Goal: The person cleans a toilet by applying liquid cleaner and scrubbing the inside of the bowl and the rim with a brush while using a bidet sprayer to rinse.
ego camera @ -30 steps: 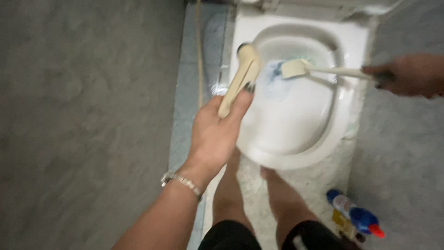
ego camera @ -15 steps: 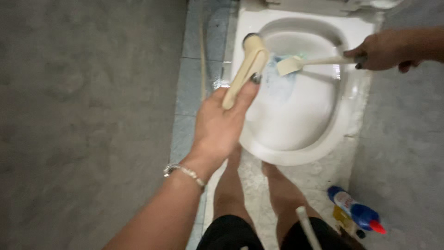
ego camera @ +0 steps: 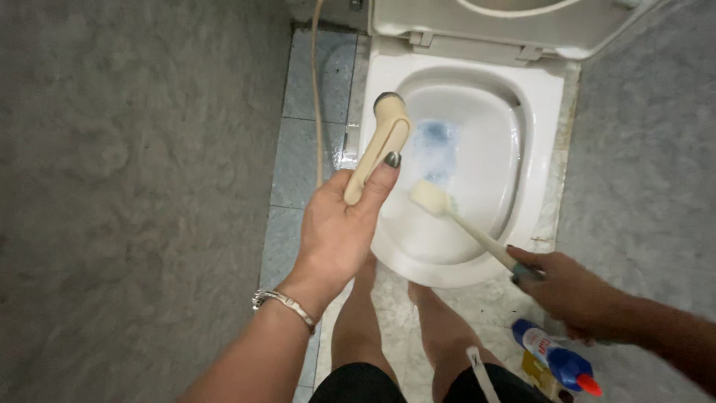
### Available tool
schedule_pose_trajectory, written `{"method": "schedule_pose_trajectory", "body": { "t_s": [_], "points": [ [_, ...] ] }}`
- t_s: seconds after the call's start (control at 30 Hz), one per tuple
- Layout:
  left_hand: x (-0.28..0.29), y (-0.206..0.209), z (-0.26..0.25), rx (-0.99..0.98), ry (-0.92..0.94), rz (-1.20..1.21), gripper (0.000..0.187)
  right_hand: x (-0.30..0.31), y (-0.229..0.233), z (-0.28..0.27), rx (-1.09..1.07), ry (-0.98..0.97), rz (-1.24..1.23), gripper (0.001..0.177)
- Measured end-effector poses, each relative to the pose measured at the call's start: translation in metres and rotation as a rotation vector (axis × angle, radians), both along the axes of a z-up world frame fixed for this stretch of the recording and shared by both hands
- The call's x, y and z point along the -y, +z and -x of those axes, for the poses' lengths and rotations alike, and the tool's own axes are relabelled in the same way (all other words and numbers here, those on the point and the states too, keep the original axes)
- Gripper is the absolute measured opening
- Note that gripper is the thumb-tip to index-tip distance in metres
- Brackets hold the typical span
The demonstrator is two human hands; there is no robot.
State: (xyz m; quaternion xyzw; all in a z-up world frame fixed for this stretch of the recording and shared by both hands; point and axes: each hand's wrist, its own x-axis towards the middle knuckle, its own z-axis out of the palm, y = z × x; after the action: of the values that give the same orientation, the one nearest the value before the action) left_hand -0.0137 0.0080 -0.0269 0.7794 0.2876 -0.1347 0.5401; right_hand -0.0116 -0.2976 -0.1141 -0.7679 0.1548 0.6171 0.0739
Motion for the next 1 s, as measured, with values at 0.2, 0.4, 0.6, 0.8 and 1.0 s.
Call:
{"method": "schedule_pose_trajectory", "body": {
  "t_s": [0.2, 0.4, 0.6, 0.8, 1.0],
  "points": [
    [0.001, 0.002, -0.002, -0.057, -0.022, -0.029, 0.06, 0.08, -0.037, -0.105, 0.292, 0.651, 0.198, 0.056],
    [0.003, 0.001, 0.003, 0.002, 0.013, 0.029, 0.056, 0.023, -0.072, -0.113, 0.259, 0.399, 0.05, 0.062],
    [0.0, 0.005, 0.005, -0.096, -0.059, -0.009, 0.058, -0.065, -0.037, -0.038, -0.033, -0.718, -0.232, 0.034],
    [0.005, 0.003, 0.005, -0.085, -0.075, -0.004, 0.063, -0.092, 0.001, -0.046, -0.081, -1.088, -0.41, 0.033],
    [0.007, 0.007, 0.001, -0.117, -0.066, -0.013, 0.061, -0.022, 0.004, 0.026, -0.034, -0.542, -0.197, 0.049]
  ]
}}
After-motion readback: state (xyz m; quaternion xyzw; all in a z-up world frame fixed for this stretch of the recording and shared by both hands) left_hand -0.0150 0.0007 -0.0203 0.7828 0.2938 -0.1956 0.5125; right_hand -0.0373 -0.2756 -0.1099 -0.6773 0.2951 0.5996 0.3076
